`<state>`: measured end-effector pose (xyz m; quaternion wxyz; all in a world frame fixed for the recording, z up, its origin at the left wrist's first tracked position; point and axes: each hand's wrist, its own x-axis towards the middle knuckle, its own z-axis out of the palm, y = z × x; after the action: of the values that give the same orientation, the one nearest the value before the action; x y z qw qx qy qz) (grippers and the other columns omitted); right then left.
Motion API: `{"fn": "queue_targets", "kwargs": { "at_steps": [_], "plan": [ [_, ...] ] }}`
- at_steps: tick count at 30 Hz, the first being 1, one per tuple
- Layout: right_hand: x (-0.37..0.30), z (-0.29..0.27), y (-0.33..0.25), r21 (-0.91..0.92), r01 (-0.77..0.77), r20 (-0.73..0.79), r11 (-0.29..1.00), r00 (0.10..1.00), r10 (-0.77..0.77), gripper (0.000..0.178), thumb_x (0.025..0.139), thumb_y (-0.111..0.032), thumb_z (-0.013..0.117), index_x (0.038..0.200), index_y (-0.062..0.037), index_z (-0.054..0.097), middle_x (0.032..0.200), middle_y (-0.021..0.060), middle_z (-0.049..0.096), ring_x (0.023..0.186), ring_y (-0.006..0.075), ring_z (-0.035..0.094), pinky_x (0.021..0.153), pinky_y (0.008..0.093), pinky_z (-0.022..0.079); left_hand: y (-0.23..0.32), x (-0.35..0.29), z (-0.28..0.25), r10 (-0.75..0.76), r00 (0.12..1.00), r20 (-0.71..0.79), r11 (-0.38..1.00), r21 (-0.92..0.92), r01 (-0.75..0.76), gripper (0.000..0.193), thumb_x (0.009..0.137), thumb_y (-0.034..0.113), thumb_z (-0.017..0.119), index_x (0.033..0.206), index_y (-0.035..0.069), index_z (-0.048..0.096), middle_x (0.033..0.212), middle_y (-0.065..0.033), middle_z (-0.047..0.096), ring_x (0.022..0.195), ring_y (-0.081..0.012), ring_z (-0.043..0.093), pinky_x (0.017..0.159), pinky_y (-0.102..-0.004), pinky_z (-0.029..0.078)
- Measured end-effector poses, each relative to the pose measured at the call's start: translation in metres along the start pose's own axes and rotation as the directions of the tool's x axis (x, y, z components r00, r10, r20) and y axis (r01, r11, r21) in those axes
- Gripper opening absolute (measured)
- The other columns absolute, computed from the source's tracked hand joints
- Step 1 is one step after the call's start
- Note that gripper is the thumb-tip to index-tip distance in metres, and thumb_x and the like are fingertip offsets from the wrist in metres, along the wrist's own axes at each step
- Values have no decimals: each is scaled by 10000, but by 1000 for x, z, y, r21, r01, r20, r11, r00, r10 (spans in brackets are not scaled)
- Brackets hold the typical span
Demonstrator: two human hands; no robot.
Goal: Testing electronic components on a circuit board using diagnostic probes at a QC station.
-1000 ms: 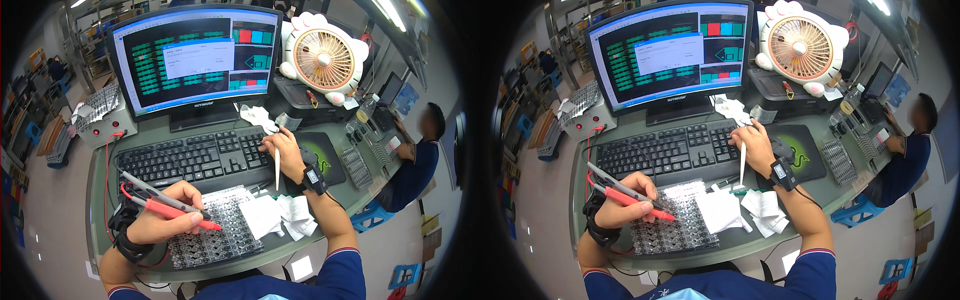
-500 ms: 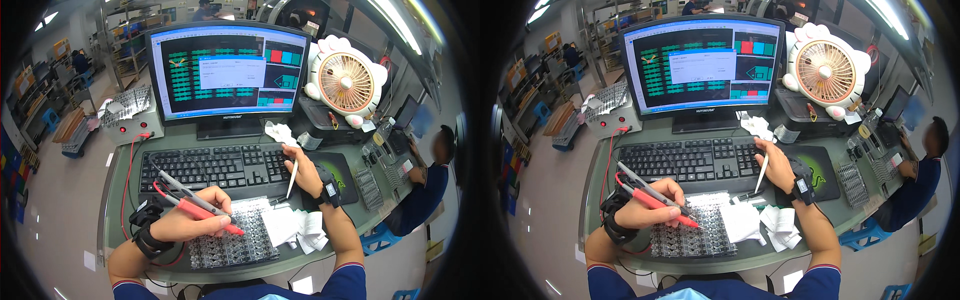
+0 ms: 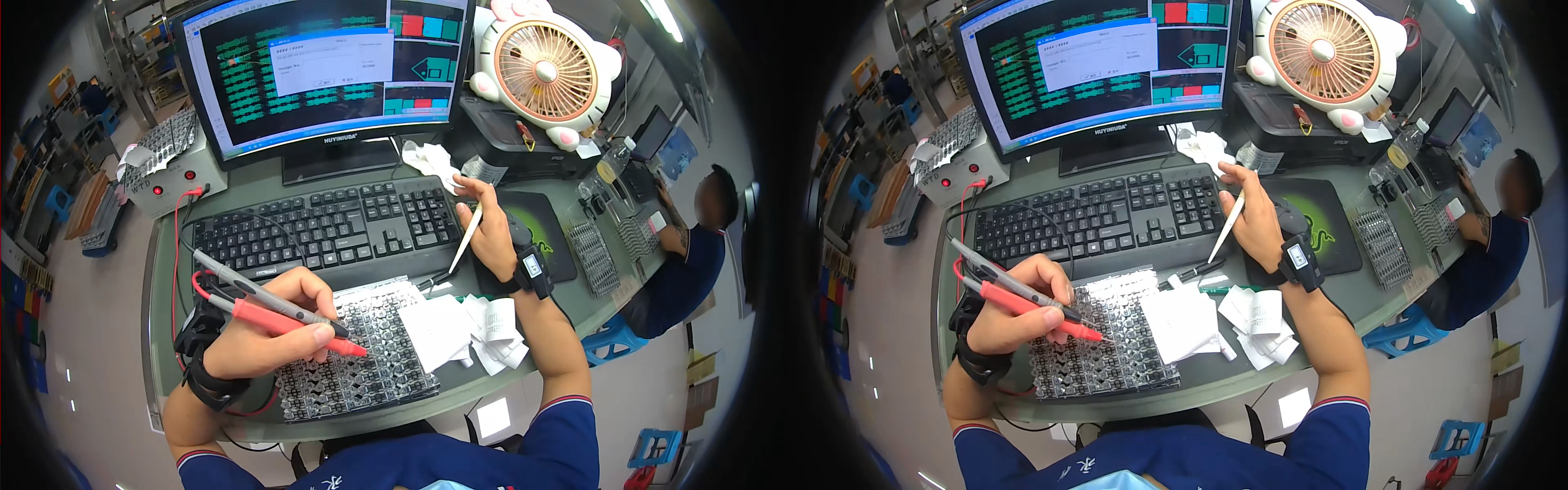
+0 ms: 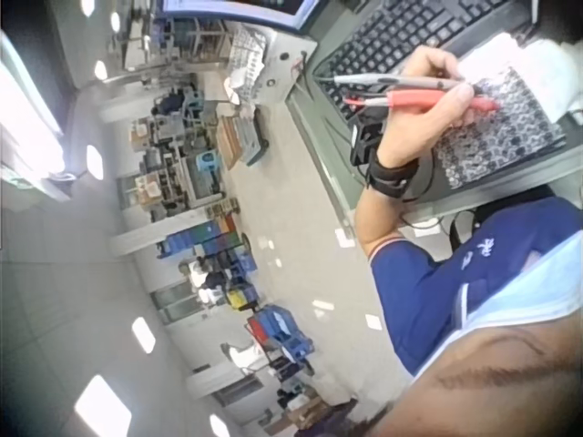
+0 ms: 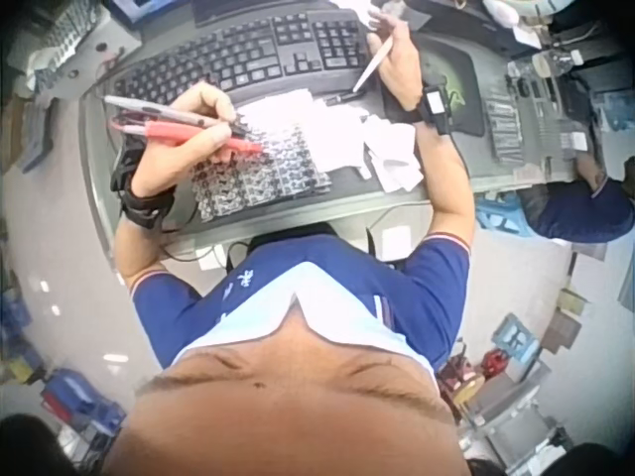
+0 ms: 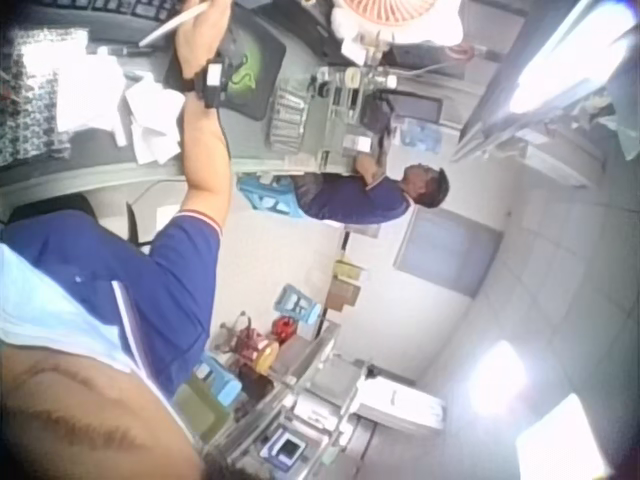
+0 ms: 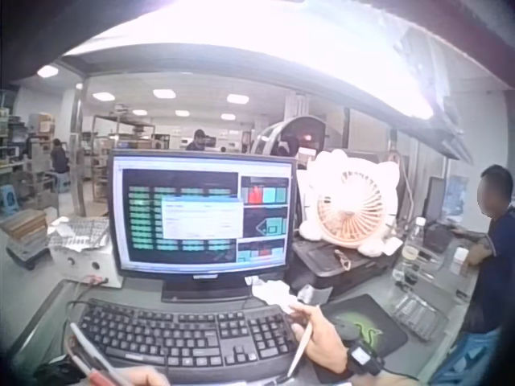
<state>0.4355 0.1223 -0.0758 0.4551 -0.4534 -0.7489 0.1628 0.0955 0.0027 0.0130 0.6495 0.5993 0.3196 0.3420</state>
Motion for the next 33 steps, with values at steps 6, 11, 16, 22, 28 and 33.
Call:
{"fn": "queue_targets", "kwargs": {
  "at_steps": [6,11,16,22,28,33],
  "plan": [
    [0,0,0,1,73,-76,997,994,-73,400,919,41,544,1302,-2,434,1317,164,571,1160,249,597,1008,348,434,2,1,2,-14,1000,-11,1000,-8,14,184,906,121,649,1007,30,526,834,-29,617,686,-40,595,593,-193,474],
    [0,2,5,44,118,-105,992,988,-113,441,911,66,534,1324,-3,397,1305,185,579,1141,249,611,1005,339,433,3,1,1,-53,998,-40,999,-3,53,217,845,130,666,959,33,509,919,-46,555,657,-82,618,572,-203,520],
    [0,0,2,4,96,-86,995,992,-95,288,920,14,564,1204,1,518,1175,163,649,1061,250,643,936,343,471,3,1,2,-45,997,-67,999,14,46,215,843,136,674,940,47,504,805,-13,558,588,-60,576,521,-191,457],
    [-3,-5,13,-60,151,2,987,989,-151,166,1010,-97,511,1082,31,587,903,133,719,826,188,694,766,292,544,5,2,3,-41,997,-65,998,38,44,223,842,144,683,943,54,506,737,6,555,546,-40,533,489,-186,409],
    [-4,-1,7,93,102,-11,990,995,-101,218,1033,-165,489,1057,31,581,871,137,718,771,181,690,720,291,558,1,1,0,16,1000,-21,1000,6,-16,178,902,106,654,947,30,500,763,-20,596,571,-7,512,488,-170,385],
    [-3,0,7,136,88,-8,987,996,-88,220,1036,-165,486,1058,32,581,910,135,718,805,160,683,732,278,544,3,2,1,-36,998,-43,999,22,37,225,842,143,685,941,54,503,734,8,552,540,-40,529,484,-185,409]
  ]
}}
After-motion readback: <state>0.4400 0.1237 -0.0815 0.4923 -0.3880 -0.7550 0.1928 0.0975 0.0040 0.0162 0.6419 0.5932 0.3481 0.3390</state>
